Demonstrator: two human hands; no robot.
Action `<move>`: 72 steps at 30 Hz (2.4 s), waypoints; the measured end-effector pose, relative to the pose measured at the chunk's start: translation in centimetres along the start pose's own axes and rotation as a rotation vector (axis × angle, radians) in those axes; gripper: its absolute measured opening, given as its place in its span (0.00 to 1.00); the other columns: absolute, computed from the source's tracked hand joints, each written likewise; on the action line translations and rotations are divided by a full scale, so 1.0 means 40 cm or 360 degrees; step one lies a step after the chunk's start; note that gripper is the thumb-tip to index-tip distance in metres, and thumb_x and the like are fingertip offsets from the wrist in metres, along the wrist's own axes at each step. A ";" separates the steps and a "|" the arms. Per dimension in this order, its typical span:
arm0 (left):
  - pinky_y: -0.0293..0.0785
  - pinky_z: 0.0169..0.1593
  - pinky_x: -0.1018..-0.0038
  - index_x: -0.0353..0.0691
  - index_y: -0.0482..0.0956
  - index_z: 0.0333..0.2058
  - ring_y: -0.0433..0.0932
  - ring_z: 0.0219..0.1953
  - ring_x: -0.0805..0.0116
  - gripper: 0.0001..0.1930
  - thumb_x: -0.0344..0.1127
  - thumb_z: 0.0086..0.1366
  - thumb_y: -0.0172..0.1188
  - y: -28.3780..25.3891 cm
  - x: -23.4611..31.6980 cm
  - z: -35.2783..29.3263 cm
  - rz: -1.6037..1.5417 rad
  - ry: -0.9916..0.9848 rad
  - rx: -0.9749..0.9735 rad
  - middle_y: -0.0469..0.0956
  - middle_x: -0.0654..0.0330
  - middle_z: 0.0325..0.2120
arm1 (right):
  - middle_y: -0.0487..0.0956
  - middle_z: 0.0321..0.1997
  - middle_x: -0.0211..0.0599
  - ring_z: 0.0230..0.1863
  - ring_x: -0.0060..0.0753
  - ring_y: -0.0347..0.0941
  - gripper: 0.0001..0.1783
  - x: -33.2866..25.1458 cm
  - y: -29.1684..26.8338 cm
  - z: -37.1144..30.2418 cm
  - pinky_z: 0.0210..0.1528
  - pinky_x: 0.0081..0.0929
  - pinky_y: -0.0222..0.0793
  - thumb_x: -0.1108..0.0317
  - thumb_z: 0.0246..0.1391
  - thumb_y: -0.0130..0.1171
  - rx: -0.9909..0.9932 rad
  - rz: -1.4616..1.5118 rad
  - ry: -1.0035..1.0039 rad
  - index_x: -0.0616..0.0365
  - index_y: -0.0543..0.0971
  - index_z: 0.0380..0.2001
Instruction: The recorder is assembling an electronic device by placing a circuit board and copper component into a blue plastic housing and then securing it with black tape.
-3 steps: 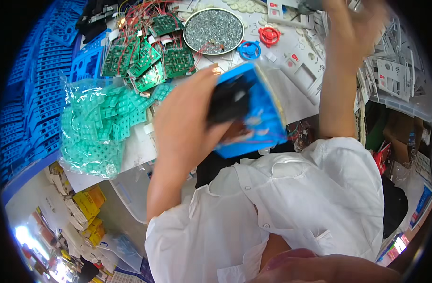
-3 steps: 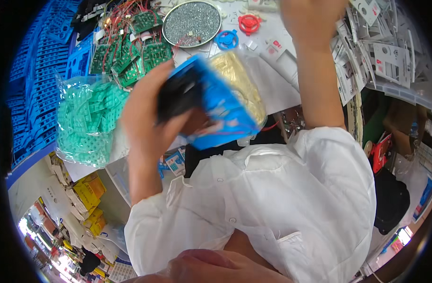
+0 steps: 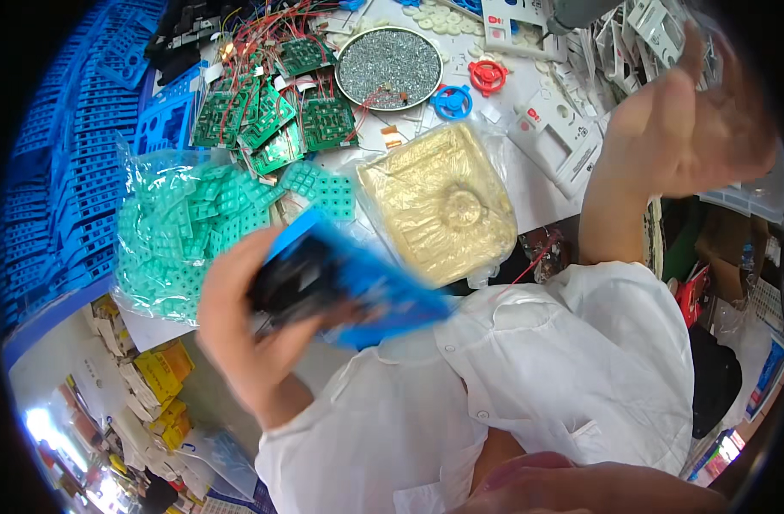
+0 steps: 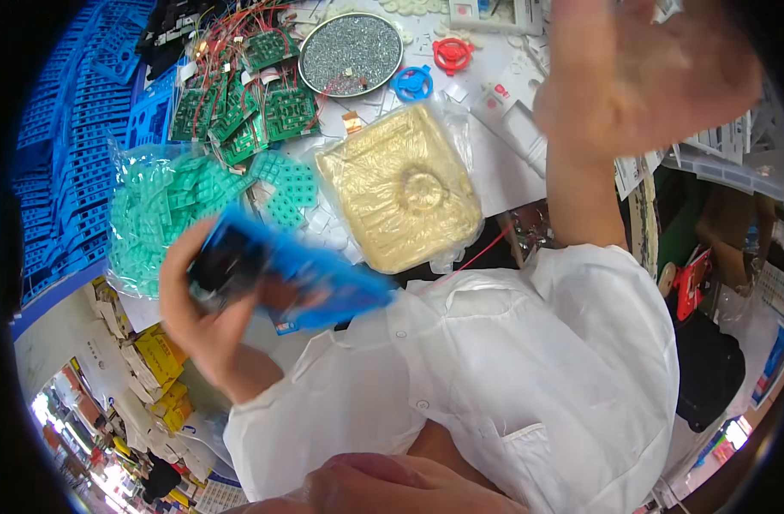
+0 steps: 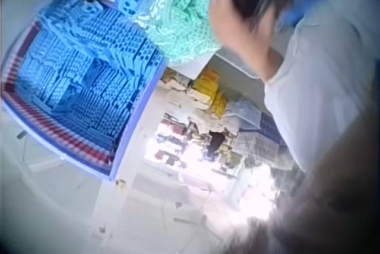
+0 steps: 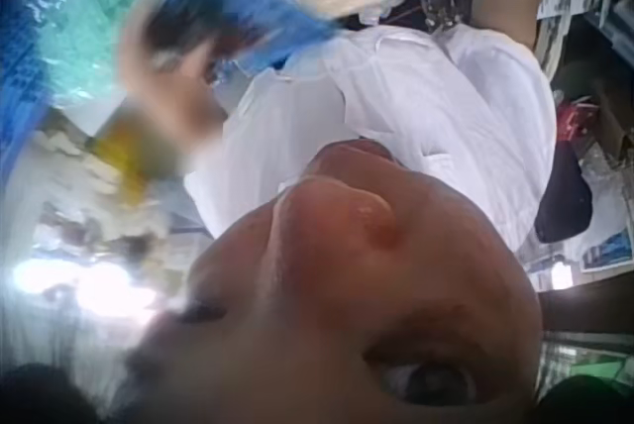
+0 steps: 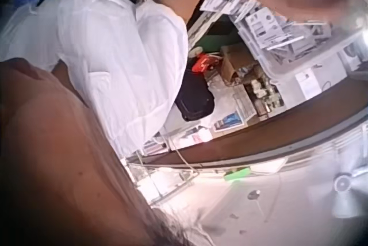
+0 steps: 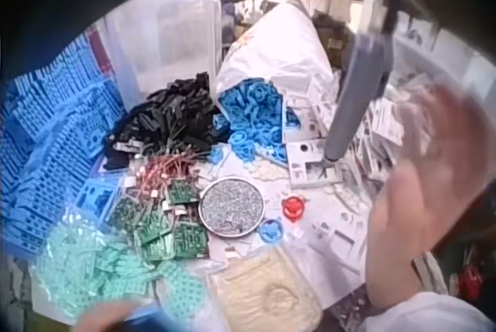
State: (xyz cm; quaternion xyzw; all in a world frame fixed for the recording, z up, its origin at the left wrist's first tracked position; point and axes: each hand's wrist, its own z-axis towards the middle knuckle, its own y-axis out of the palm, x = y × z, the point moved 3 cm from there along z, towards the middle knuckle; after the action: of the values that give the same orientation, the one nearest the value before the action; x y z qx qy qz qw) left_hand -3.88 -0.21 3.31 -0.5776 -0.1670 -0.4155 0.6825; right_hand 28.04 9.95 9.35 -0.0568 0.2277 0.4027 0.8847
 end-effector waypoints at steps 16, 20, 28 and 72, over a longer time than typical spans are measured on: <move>0.77 0.54 0.56 0.33 0.71 0.61 0.80 0.51 0.40 0.45 0.49 0.46 0.77 -0.053 -0.808 -1.152 0.0880 -0.1927 -0.0230 0.79 0.37 0.51 | 0.82 0.48 0.54 0.50 0.59 0.78 0.24 0.679 0.402 -0.233 0.53 0.50 0.74 0.69 0.52 0.62 -0.1855 -0.0853 -0.0015 0.56 0.78 0.54; 0.74 0.60 0.55 0.30 0.62 0.69 0.73 0.60 0.37 0.53 0.53 0.51 0.76 0.031 -0.803 -1.119 0.0956 -0.1745 -0.0464 0.69 0.34 0.63 | 0.83 0.47 0.53 0.48 0.58 0.79 0.27 0.694 0.414 -0.232 0.51 0.48 0.75 0.75 0.49 0.61 -0.1565 -0.0693 -0.0222 0.57 0.78 0.56; 0.77 0.35 0.70 0.32 0.80 0.46 0.84 0.33 0.65 0.17 0.36 0.63 0.69 0.061 -0.155 -0.342 0.0011 -0.1069 -0.0699 0.85 0.53 0.37 | 0.80 0.33 0.42 0.30 0.32 0.78 0.18 0.254 0.192 -0.235 0.34 0.32 0.75 0.74 0.52 0.59 -0.1642 0.0690 0.1386 0.65 0.80 0.48; 0.70 0.55 0.60 0.37 0.81 0.51 0.74 0.53 0.58 0.22 0.37 0.58 0.68 0.454 0.001 -0.015 0.0220 0.0547 -0.0488 0.77 0.60 0.56 | 0.78 0.25 0.34 0.27 0.40 0.78 0.07 0.056 -0.180 -0.411 0.26 0.36 0.71 0.67 0.52 0.69 -0.2169 -0.0432 0.0197 0.54 0.81 0.32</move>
State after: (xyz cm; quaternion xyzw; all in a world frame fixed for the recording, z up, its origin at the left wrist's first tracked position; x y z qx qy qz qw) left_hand 9.77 -1.00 -8.62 -0.6053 0.0565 -0.4805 0.6321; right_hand 28.77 2.00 -6.87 -0.6500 -0.0349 0.3377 0.6798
